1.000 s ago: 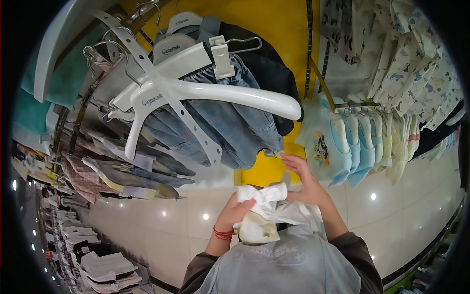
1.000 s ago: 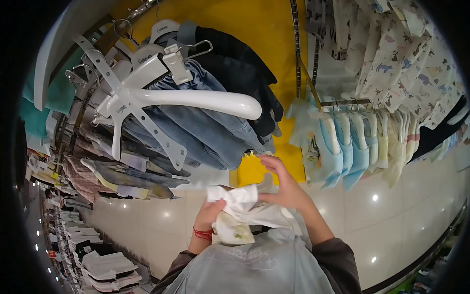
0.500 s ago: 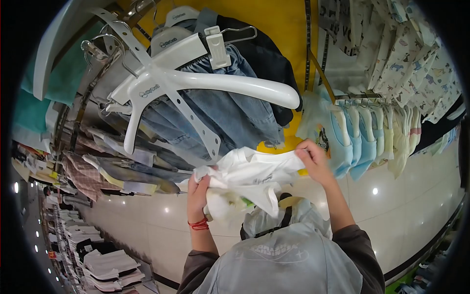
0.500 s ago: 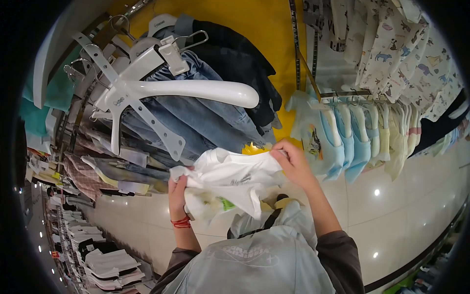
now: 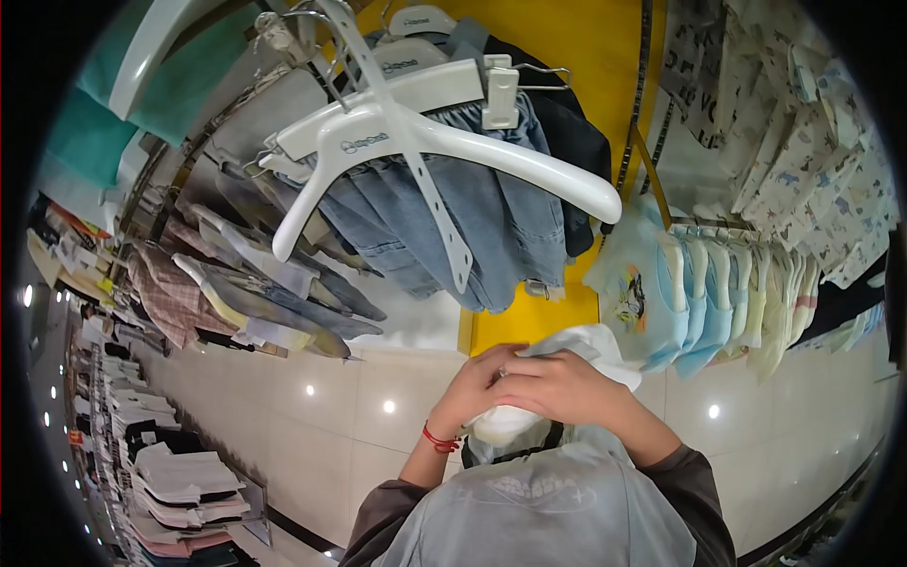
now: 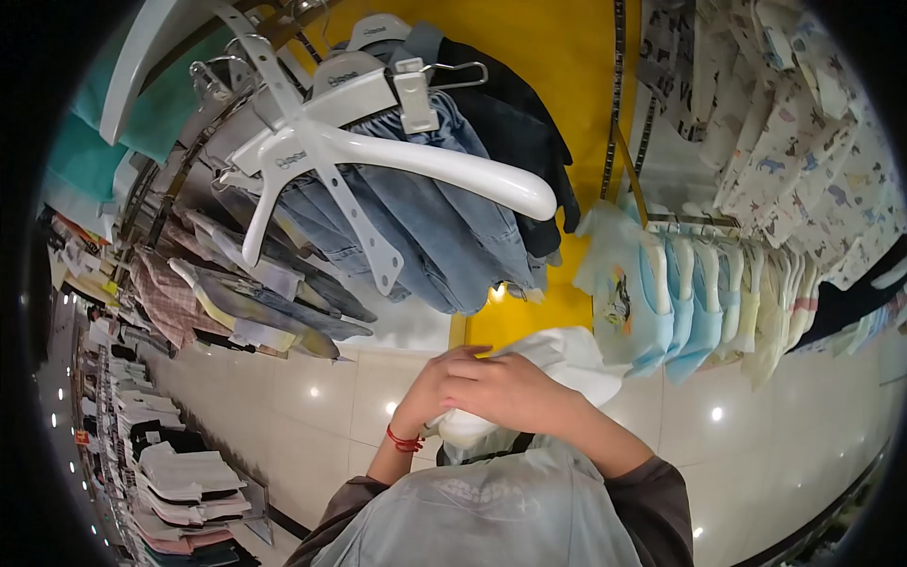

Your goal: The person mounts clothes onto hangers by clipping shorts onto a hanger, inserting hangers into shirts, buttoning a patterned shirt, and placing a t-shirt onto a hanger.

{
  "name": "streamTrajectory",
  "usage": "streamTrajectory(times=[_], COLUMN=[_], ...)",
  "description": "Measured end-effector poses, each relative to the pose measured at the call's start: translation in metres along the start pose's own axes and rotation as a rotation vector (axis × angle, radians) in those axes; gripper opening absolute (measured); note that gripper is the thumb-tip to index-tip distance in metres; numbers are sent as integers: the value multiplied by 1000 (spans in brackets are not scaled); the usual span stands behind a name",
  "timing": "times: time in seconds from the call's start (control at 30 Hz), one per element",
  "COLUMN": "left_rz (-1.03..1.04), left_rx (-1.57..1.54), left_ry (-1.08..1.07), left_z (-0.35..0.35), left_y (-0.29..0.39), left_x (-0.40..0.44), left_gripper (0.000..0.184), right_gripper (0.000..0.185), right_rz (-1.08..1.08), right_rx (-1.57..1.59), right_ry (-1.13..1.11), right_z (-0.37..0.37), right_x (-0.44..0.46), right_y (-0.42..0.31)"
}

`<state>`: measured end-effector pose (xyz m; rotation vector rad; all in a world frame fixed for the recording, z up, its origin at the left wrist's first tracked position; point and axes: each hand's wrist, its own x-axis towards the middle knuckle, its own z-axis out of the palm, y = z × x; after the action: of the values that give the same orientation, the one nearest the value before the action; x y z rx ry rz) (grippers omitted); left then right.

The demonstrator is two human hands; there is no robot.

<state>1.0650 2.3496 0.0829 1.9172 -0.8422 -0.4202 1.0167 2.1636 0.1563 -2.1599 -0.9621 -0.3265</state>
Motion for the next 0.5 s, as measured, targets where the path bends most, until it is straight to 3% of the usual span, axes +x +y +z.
streamTrajectory(times=[0.07, 0.17, 0.27, 0.37, 0.5], left_rz=[-241, -360, -260, -369, -412], left_rx=[-9, 24, -67, -199, -298], left_ry=[-15, 83, 244, 493, 701], left_z=[7, 10, 12, 7, -11], left_y=[4, -14, -38, -38, -28], left_x=[-4, -13, -28, -37, -39], left_gripper=[33, 24, 18, 14, 13], right_gripper=[7, 14, 13, 13, 12], right_rz=[7, -9, 114, 180, 73], right_rx=[-40, -106, -149, -96, -143], right_ry=[-12, 29, 29, 23, -39], right_z=[-9, -23, -31, -30, -29], right_x=[-1, -3, -9, -7, 2], right_y=[-6, -7, 1, 2, 4])
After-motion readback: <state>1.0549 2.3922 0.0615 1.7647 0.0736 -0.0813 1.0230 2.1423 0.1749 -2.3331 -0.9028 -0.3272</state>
